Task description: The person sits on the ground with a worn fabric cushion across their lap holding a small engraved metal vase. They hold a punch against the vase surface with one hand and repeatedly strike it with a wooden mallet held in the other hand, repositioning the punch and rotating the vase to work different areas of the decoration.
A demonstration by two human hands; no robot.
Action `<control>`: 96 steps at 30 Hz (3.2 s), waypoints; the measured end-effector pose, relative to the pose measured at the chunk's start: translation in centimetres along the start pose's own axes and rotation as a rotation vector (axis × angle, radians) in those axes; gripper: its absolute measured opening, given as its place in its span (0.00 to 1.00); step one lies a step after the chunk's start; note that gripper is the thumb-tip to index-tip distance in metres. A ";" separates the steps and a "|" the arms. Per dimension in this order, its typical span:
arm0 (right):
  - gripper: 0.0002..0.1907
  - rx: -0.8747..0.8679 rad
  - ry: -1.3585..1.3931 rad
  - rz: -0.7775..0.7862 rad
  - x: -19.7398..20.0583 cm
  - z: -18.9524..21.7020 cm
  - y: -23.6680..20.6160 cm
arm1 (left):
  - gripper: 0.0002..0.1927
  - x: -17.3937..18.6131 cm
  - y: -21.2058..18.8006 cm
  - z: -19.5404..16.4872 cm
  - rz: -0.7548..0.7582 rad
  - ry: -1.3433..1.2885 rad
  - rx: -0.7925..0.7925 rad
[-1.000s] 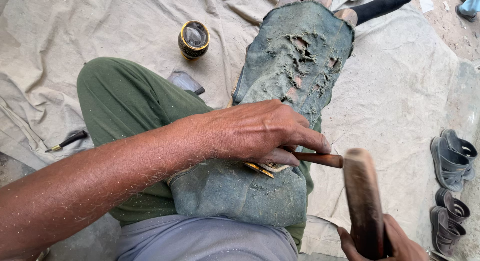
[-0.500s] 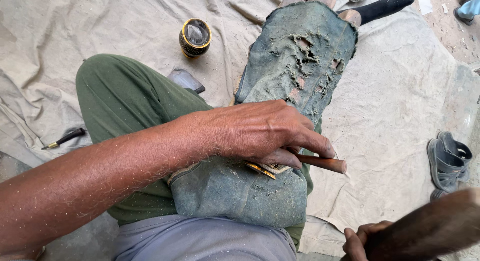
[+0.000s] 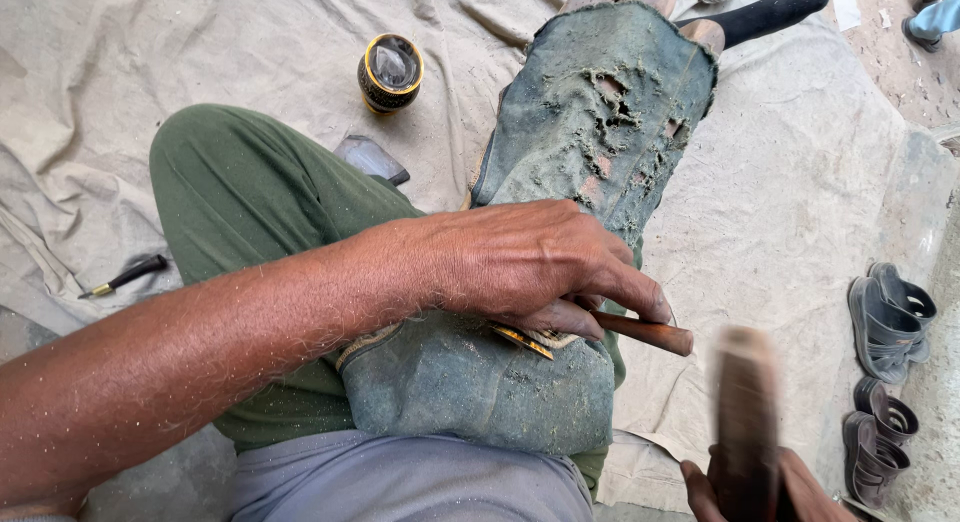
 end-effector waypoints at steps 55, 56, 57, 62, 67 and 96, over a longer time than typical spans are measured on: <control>0.20 -0.096 0.233 0.117 5.4 9.2 3.7 | 0.20 0.0 -0.9 -1.0 -0.045 0.215 0.238; 0.16 0.029 0.378 -0.027 6.5 10.2 3.8 | 0.20 -0.1 -0.8 -0.9 -0.051 0.204 0.238; 0.13 0.152 0.521 -0.171 7.7 10.9 3.7 | 0.20 -0.1 -0.8 -0.9 -0.058 0.191 0.239; 0.19 0.110 0.326 0.032 5.8 10.9 3.8 | 0.21 -0.2 -0.7 -0.7 -0.033 0.200 0.239; 0.22 -0.173 0.128 0.245 4.7 8.7 3.8 | 0.20 -0.5 -0.6 -0.4 -0.002 0.205 0.252; 0.24 -0.055 0.311 0.113 2.6 3.5 2.8 | 0.27 -0.8 -0.8 0.2 -0.018 0.180 0.218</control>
Point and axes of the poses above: each hand's wrist, its own y-axis towards the middle knuckle, its own x-axis out of the back of the hand, z = x × y, the point moved 7 cm from there along y, towards the middle knuckle, and after that the axes turned 13 degrees about y, right-handed, at the moved point
